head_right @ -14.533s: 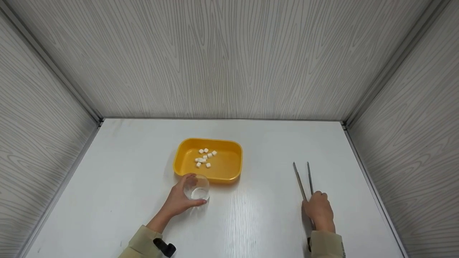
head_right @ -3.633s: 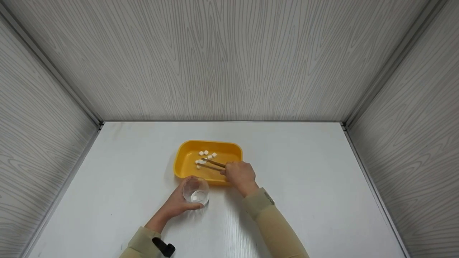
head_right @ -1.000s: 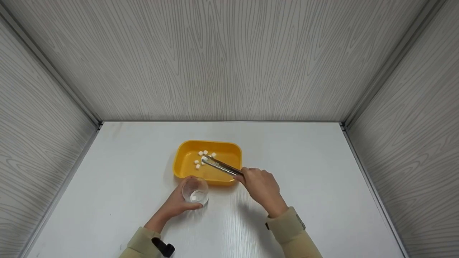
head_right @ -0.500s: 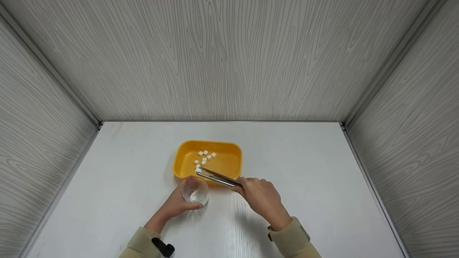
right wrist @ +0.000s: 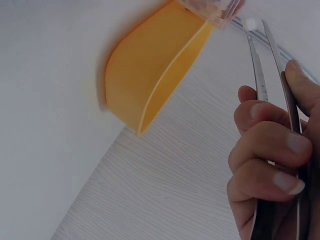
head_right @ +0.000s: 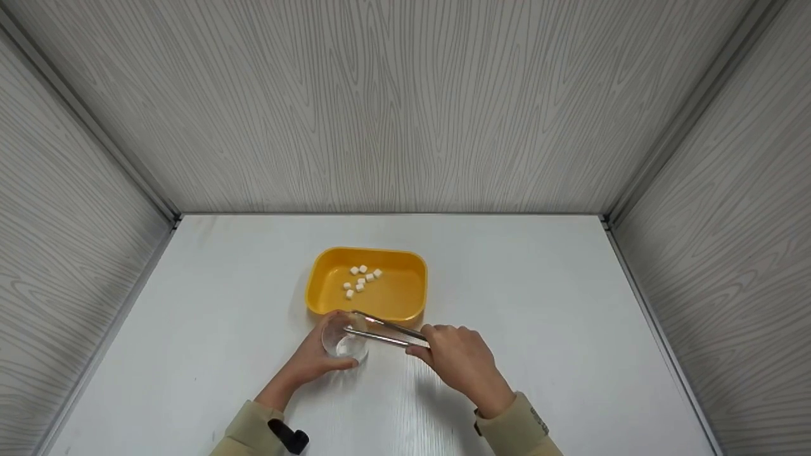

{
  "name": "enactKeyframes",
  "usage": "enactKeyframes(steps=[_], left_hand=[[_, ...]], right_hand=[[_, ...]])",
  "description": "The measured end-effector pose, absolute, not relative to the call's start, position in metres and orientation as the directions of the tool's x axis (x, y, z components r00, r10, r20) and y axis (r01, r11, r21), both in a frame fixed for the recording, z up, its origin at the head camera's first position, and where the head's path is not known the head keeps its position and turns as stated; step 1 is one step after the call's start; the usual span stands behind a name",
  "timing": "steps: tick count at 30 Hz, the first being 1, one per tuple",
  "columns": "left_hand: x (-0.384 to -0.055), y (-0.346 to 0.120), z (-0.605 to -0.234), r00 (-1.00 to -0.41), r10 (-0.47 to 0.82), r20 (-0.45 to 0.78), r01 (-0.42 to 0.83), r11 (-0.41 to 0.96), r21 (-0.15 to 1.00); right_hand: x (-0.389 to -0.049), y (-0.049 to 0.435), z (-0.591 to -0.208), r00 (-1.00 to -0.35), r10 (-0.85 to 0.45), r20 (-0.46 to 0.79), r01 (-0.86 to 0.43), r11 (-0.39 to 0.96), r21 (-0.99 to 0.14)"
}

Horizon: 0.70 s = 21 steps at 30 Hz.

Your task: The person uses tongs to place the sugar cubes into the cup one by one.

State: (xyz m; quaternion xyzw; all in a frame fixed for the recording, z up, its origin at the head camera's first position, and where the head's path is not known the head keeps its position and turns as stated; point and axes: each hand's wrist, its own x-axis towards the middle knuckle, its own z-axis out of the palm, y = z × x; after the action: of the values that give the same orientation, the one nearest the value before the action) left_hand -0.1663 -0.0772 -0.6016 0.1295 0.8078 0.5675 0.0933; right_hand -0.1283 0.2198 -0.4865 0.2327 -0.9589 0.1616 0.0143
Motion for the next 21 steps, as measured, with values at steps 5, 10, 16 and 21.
enactKeyframes(steps=[5, 10, 16, 21], left_hand=[[-0.166, -0.077, -0.601, -0.949, 0.316, -0.013, 0.096, 0.328, 0.94], [-0.166, -0.078, -0.602, -0.944, 0.33, 0.003, 0.105, 0.293, 0.95], [-0.166, -0.077, -0.601, -0.946, 0.326, 0.004, 0.105, 0.294, 0.95], [-0.165, -0.077, -0.601, -0.947, 0.32, -0.011, 0.092, 0.307, 0.947]], right_hand=[[-0.13, 0.22, -0.488, -0.91, -0.397, 0.118, -0.414, 0.87, -0.267], [-0.134, 0.221, -0.489, -0.932, -0.334, 0.144, -0.362, 0.886, -0.289], [-0.142, 0.229, -0.489, -0.949, -0.251, 0.191, -0.301, 0.902, -0.31], [-0.15, 0.233, -0.491, -0.957, -0.223, 0.185, -0.271, 0.914, -0.302]])
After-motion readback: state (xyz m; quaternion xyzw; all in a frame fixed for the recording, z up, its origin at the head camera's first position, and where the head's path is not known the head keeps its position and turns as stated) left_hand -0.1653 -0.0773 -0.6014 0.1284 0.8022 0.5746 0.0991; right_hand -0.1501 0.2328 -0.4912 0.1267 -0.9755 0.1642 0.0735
